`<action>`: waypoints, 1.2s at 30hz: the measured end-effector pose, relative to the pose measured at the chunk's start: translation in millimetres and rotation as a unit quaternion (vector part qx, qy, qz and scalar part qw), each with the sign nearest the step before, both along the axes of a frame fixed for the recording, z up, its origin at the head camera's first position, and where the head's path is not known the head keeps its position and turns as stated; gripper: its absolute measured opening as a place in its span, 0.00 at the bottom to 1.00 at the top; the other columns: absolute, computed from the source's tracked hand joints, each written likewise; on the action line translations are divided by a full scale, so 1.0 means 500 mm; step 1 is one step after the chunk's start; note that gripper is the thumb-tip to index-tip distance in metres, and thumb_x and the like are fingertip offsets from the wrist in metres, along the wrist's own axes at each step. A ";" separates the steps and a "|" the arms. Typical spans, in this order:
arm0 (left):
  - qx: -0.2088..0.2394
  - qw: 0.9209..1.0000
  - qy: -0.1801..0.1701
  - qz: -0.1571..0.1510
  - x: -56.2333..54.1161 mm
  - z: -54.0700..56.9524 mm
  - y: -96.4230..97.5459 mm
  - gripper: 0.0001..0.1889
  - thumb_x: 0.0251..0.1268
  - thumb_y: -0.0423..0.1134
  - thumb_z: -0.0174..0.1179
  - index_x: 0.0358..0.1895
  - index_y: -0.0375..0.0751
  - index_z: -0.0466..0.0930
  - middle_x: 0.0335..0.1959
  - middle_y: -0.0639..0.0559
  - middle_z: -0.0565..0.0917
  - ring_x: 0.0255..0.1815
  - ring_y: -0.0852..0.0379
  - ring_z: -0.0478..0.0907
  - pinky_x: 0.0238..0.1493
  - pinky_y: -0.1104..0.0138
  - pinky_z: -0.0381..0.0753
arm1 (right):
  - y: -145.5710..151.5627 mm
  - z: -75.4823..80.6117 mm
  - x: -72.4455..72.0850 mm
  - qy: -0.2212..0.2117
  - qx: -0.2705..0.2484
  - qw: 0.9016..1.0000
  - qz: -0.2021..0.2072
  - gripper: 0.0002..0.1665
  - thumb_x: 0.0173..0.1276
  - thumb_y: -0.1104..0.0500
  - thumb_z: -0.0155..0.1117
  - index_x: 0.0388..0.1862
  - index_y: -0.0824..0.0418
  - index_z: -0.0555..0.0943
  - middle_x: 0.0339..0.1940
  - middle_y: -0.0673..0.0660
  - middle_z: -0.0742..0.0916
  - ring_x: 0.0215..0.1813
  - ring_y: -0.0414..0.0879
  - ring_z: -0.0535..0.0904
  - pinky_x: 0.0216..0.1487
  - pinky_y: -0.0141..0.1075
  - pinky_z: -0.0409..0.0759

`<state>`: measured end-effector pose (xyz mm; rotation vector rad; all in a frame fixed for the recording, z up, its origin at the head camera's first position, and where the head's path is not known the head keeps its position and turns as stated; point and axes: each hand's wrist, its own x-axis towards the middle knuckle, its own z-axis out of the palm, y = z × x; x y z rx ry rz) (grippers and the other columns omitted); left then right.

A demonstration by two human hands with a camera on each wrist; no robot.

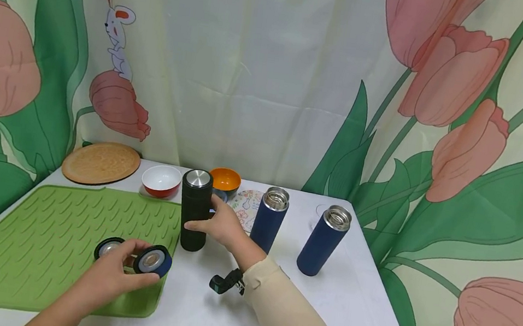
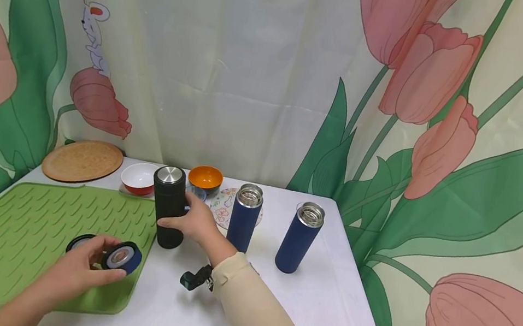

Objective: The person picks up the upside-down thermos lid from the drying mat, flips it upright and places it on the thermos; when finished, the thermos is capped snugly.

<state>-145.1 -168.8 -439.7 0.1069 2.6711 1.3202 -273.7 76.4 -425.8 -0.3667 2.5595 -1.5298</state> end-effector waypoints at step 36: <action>0.103 0.994 0.039 -0.020 0.007 0.010 0.123 0.39 0.50 0.47 0.85 0.67 0.47 0.77 0.59 0.49 0.85 0.45 0.54 0.81 0.42 0.64 0.84 | 0.092 0.022 0.126 -0.050 -0.018 0.998 0.046 0.30 0.83 0.46 0.61 0.76 0.57 0.76 0.65 0.59 0.86 0.60 0.63 0.86 0.60 0.52 0.87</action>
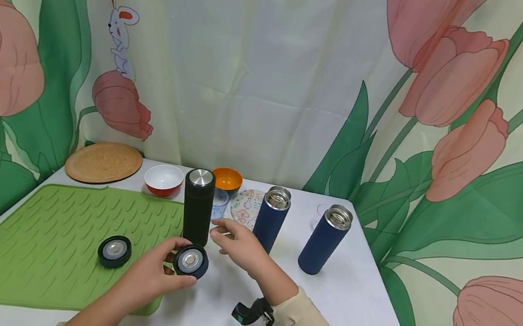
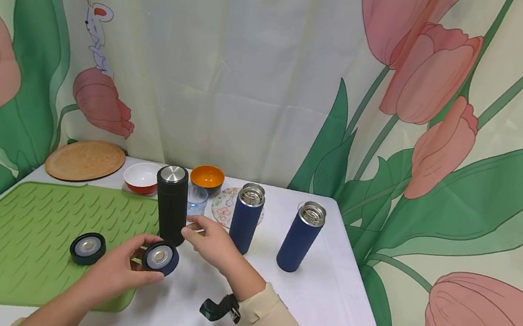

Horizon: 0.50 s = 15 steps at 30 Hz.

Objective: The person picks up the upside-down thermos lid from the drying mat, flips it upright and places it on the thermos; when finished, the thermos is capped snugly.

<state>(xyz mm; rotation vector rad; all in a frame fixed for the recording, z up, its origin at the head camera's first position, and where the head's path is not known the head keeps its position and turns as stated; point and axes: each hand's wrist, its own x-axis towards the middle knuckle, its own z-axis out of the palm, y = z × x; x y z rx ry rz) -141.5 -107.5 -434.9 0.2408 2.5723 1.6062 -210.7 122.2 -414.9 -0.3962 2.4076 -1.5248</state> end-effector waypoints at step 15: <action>-0.002 0.999 0.038 -0.031 -0.013 0.019 0.011 0.37 0.50 0.47 0.85 0.65 0.47 0.80 0.60 0.49 0.85 0.50 0.57 0.81 0.51 0.60 0.85 | 0.038 -0.004 0.091 -0.003 -0.014 0.997 0.078 0.36 0.72 0.46 0.75 0.76 0.53 0.77 0.67 0.52 0.86 0.65 0.48 0.84 0.63 0.46 0.83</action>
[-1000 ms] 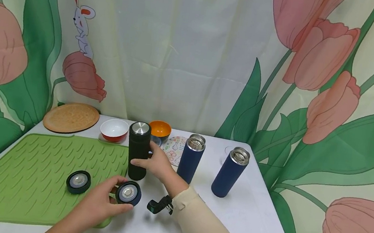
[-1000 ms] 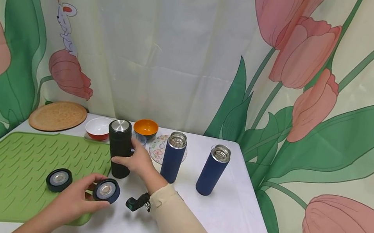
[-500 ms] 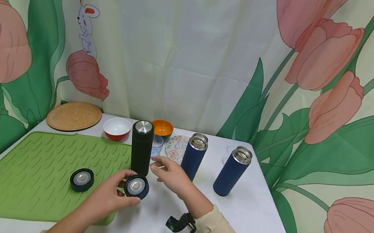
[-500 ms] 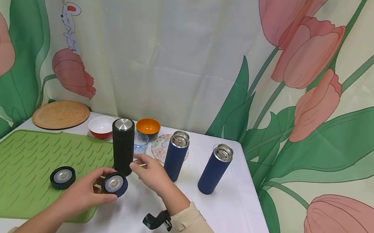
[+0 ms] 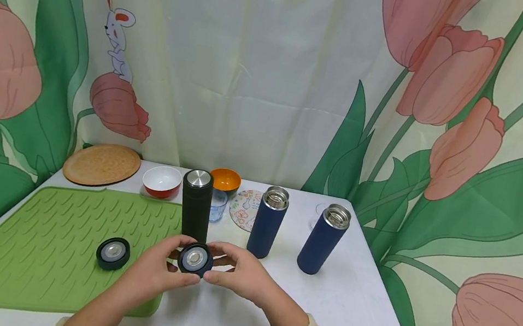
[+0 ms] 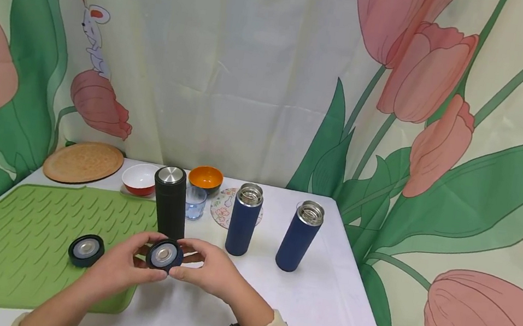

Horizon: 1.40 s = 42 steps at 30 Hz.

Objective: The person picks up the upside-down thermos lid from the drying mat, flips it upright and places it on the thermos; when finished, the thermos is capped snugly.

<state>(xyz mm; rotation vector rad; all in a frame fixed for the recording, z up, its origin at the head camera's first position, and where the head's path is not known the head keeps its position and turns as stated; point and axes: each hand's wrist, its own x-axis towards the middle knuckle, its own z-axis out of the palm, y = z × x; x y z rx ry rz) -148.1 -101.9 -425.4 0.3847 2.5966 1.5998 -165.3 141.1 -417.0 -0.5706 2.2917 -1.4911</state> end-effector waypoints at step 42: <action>0.022 0.998 -0.031 -0.055 0.009 -0.024 -0.007 0.24 0.85 0.55 0.52 0.59 0.37 0.85 0.58 0.44 0.85 0.56 0.52 0.82 0.50 0.60 0.84 | 0.004 -0.018 0.026 0.447 0.085 0.890 -0.007 0.43 0.58 0.59 0.85 0.73 0.45 0.80 0.60 0.47 0.87 0.60 0.40 0.85 0.61 0.31 0.85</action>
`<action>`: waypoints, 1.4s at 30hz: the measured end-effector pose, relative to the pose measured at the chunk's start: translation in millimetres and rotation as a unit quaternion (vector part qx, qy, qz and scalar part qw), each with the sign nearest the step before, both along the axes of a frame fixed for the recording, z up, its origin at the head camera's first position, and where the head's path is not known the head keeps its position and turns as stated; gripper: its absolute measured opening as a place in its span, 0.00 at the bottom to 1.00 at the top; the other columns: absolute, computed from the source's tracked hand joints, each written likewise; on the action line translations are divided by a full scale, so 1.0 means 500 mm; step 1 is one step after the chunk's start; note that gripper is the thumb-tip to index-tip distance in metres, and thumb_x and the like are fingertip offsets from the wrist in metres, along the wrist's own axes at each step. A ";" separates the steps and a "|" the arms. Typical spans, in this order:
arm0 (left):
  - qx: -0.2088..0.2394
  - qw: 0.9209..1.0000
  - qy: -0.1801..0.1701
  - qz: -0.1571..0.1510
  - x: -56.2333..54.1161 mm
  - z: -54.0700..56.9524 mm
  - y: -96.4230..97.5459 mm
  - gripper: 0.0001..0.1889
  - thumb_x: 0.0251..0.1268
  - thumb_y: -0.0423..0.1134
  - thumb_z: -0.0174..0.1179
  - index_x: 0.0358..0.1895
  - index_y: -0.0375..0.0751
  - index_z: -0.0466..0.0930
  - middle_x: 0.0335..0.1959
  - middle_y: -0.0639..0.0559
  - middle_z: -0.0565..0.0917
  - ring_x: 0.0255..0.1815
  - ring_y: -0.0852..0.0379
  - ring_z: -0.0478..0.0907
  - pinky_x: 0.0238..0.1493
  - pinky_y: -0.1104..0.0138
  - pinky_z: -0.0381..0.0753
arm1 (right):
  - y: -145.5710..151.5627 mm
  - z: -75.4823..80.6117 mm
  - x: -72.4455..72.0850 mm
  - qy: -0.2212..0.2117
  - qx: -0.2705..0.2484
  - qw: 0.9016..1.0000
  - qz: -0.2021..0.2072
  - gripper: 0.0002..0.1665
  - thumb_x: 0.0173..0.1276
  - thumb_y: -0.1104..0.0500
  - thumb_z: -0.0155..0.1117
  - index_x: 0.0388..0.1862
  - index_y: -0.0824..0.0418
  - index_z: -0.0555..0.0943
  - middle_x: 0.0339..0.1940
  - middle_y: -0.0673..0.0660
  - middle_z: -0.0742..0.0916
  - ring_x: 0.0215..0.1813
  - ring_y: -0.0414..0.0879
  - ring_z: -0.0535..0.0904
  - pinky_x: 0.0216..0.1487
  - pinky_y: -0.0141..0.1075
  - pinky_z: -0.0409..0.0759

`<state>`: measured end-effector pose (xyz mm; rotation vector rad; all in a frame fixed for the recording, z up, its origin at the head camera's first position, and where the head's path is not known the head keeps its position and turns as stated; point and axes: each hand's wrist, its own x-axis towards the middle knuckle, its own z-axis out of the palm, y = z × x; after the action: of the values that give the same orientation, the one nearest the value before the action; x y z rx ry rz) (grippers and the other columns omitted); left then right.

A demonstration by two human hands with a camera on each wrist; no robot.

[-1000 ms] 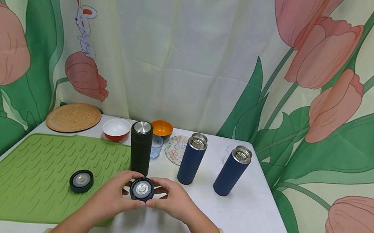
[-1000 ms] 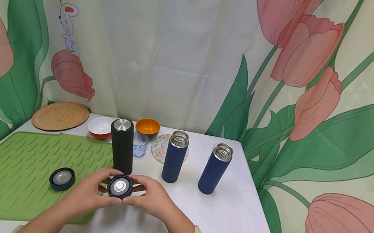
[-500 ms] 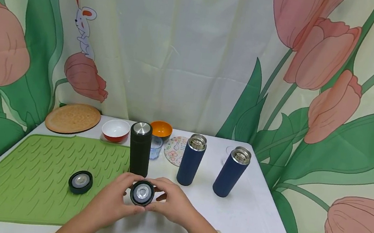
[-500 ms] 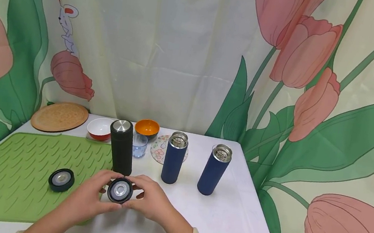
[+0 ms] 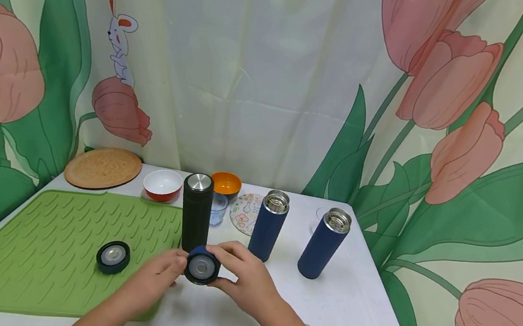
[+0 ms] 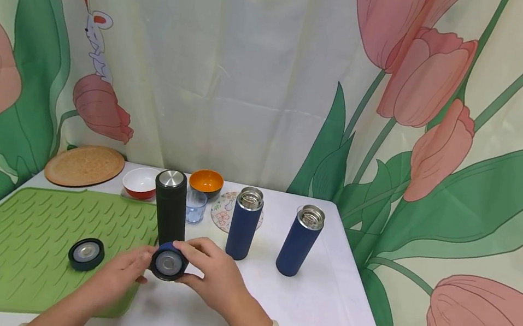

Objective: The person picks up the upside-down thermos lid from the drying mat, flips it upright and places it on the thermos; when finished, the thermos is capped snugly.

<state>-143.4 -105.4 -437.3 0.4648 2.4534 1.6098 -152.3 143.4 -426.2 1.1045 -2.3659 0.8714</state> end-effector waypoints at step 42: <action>0.026 0.989 0.124 0.072 0.024 0.005 0.023 0.31 0.48 0.46 0.86 0.59 0.57 0.86 0.71 0.51 0.77 0.69 0.49 0.74 0.50 0.66 0.86 | 0.008 0.017 0.015 -0.271 -0.095 0.958 -0.022 0.35 0.63 0.47 0.82 0.69 0.45 0.84 0.69 0.44 0.81 0.58 0.41 0.79 0.50 0.34 0.85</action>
<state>-131.3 -93.7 -435.0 0.5379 2.6866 1.7728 -145.0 147.3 -417.8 0.8032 -2.6357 1.5056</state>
